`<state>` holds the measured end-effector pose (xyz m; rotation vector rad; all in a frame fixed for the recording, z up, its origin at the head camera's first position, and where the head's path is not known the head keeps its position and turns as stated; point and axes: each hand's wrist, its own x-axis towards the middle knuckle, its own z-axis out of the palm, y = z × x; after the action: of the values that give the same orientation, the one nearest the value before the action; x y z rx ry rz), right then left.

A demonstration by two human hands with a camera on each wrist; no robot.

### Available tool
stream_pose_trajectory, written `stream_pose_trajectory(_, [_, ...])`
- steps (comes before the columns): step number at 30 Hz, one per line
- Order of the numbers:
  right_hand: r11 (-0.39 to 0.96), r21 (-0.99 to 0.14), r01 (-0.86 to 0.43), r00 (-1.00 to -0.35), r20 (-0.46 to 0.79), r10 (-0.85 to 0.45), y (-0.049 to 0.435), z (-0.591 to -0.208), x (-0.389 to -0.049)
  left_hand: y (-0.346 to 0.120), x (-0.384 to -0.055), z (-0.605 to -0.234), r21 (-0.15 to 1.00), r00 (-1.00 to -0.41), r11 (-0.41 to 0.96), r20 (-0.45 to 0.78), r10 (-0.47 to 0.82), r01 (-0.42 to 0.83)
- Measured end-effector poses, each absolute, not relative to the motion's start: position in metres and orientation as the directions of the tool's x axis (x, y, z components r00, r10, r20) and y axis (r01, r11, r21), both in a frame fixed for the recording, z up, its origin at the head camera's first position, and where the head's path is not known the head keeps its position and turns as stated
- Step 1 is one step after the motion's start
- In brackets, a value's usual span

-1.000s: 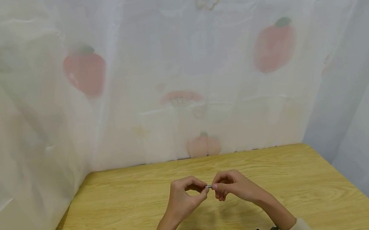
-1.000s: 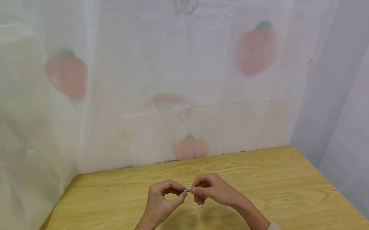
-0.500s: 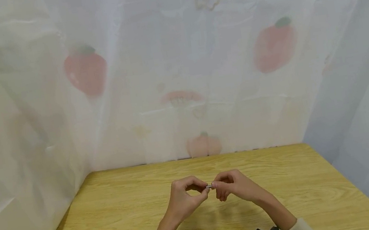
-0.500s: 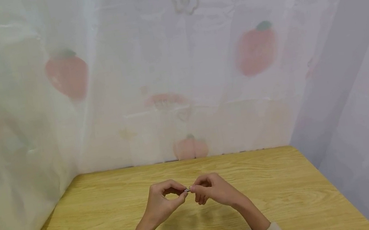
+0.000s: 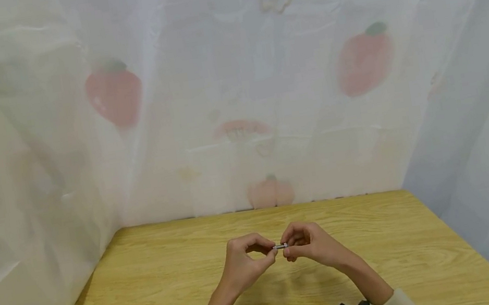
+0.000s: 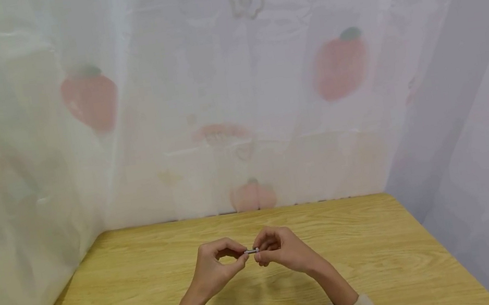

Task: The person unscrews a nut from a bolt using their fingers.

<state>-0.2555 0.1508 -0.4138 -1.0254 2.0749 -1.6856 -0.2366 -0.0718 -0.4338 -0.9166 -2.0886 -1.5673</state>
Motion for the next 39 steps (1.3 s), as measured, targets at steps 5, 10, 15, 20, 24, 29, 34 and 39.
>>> stream_pose_trajectory(5, [0.113,-0.938,-0.329,-0.745,0.184,-0.642,0.151,-0.413,-0.255,-0.071,-0.237,-0.433,0.707,-0.724,0.173,0.635,0.27,0.685])
stream_pose_trajectory(10, [0.183,-0.95,-0.253,-0.764,0.08,-0.641,0.15,-0.41,-0.255,-0.072,-0.237,-0.433,0.704,-0.727,0.194,0.633,0.267,0.684])
stream_pose_trajectory(15, [0.149,-0.961,-0.234,-0.753,0.082,-0.652,0.15,-0.409,-0.254,-0.073,-0.237,-0.434,0.691,-0.72,0.208,0.639,0.271,0.692])
stream_pose_trajectory(20, [0.075,-0.948,-0.309,-0.744,0.192,-0.64,0.152,-0.412,-0.255,-0.071,-0.231,-0.425,0.696,-0.715,0.179,0.644,0.272,0.695])
stream_pose_trajectory(24, [0.052,-0.926,-0.374,-0.74,0.264,-0.619,0.151,-0.413,-0.256,-0.072,-0.232,-0.425,0.71,-0.724,0.169,0.634,0.271,0.684])
stream_pose_trajectory(29, [0.029,-0.894,-0.447,-0.74,0.352,-0.573,0.148,-0.413,-0.255,-0.073,-0.237,-0.43,0.742,-0.751,0.153,0.608,0.258,0.653])
stream_pose_trajectory(34, [0.02,-0.897,-0.441,-0.752,0.358,-0.554,0.146,-0.413,-0.254,-0.072,-0.228,-0.419,0.761,-0.768,0.15,0.585,0.261,0.631])
stream_pose_trajectory(39, [0.079,-0.952,-0.296,-0.791,0.198,-0.579,0.147,-0.412,-0.255,-0.072,-0.22,-0.407,0.77,-0.779,0.162,0.569,0.262,0.617])
